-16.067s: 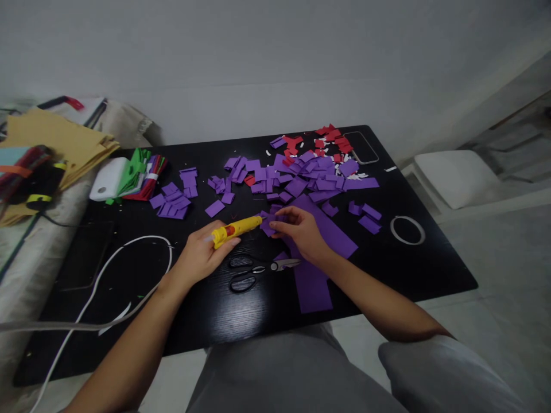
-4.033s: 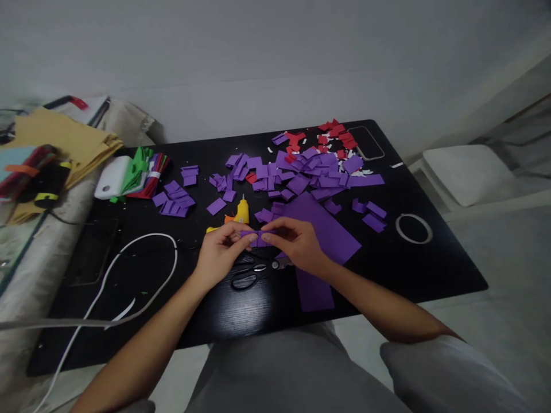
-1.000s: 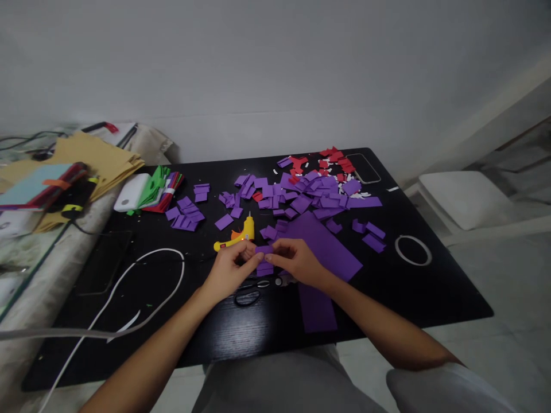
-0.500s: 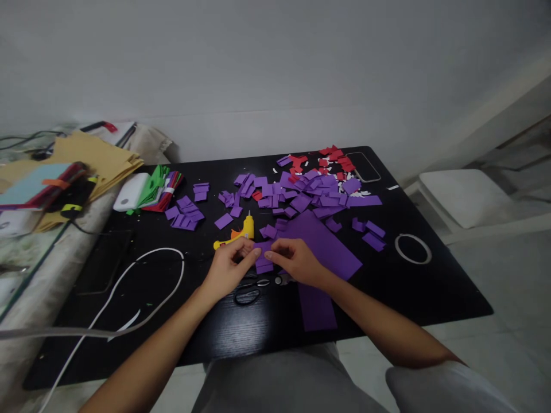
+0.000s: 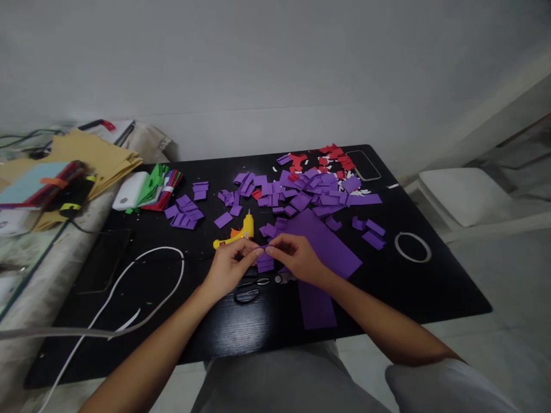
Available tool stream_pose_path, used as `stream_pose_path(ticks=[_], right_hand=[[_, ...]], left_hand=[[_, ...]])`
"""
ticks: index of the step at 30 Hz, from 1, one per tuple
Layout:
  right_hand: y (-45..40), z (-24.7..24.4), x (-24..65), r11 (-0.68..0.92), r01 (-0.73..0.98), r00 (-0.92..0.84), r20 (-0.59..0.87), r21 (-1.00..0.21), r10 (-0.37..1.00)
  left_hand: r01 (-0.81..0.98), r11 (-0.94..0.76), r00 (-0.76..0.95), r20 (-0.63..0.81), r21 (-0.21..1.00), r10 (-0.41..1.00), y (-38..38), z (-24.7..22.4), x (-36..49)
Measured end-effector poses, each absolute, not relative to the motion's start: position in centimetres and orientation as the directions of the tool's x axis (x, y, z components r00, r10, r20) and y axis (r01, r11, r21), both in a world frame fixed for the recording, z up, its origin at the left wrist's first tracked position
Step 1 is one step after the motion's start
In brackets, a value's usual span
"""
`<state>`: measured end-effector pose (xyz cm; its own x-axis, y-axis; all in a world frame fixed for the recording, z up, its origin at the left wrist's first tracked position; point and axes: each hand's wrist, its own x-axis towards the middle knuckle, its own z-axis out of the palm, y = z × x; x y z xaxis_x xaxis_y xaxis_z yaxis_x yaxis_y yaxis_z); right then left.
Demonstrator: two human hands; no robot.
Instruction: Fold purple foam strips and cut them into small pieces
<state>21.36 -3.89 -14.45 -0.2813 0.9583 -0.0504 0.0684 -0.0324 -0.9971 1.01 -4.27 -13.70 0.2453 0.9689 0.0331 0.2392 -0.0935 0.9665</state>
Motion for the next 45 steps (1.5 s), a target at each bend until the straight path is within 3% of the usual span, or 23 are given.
stream_pose_path(ticks=[6,14,25,33,45], right_hand=[[-3.9,-14.6,21.2,-0.027,0.009,-0.24,-0.029,-1.0,0.97],[-3.6,-14.6,21.4,-0.105,0.031,-0.298,-0.11,-0.994,0.948],[-3.4,-14.6,21.4,-0.083,0.04,-0.213,-0.09,-0.996,0.973],[-3.2,-15.5,21.4,-0.2,-0.114,-0.245,-0.168,-0.973,0.955],[-3.2,-15.5,21.3,-0.186,-0.122,-0.228,-0.155,-0.975,0.961]], left_hand=[[0.265,-0.049,0.305,-0.035,0.963,0.952,-4.3,-13.8,0.9],[0.287,-0.092,0.279,0.009,0.954,0.96,-4.1,-13.3,0.6],[0.257,0.065,0.365,-0.159,0.964,0.917,-4.3,-14.1,0.7],[0.262,0.004,0.35,-0.099,0.965,0.932,-4.1,-14.1,0.6],[0.297,-0.064,0.321,-0.037,0.953,0.946,-4.2,-14.0,0.6]])
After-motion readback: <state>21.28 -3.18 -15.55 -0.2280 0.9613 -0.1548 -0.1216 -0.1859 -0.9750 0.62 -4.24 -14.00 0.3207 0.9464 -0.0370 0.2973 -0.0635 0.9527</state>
